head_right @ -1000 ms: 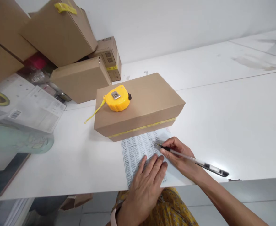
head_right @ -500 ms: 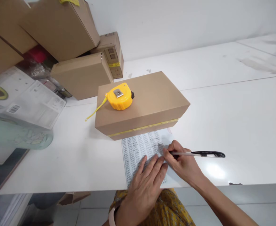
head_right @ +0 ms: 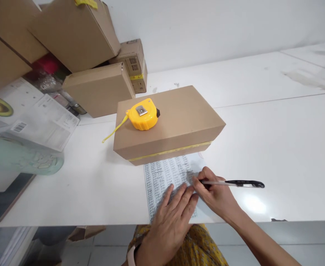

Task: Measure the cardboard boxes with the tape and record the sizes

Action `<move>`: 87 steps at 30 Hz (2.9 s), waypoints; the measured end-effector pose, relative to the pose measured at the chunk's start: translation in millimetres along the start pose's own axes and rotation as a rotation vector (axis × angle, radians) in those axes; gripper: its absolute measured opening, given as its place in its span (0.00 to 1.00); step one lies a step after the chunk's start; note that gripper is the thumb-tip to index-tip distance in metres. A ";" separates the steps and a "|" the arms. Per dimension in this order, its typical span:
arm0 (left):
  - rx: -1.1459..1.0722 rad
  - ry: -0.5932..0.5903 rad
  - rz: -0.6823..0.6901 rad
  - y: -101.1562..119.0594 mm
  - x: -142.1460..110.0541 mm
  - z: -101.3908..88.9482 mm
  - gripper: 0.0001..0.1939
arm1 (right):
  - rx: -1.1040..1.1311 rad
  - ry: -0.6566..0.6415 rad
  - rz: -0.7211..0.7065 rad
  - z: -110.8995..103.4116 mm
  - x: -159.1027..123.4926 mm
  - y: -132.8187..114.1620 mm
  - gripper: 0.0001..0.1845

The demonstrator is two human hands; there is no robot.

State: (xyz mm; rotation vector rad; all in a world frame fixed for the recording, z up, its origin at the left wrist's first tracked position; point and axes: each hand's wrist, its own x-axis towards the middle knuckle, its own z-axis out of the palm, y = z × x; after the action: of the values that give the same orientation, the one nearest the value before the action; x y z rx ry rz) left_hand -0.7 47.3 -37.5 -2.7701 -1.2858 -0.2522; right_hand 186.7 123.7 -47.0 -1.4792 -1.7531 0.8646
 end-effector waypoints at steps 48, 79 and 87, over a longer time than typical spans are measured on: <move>0.013 0.012 -0.017 3.9 0.3 5.2 0.26 | 0.106 0.001 0.040 2.9 -1.9 5.4 0.15; 0.042 -0.013 -0.026 3.8 0.3 8.4 0.26 | 0.058 0.048 0.029 -2.0 0.0 -5.2 0.17; 0.031 -0.008 -0.028 3.9 0.7 8.4 0.25 | 0.059 0.043 0.012 -1.5 0.7 -5.1 0.16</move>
State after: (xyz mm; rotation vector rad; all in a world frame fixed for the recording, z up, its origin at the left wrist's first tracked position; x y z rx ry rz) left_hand 3.7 46.4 -45.7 -2.7321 -1.3192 -0.2214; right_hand 185.1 123.8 -41.9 -1.4604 -1.6749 0.8768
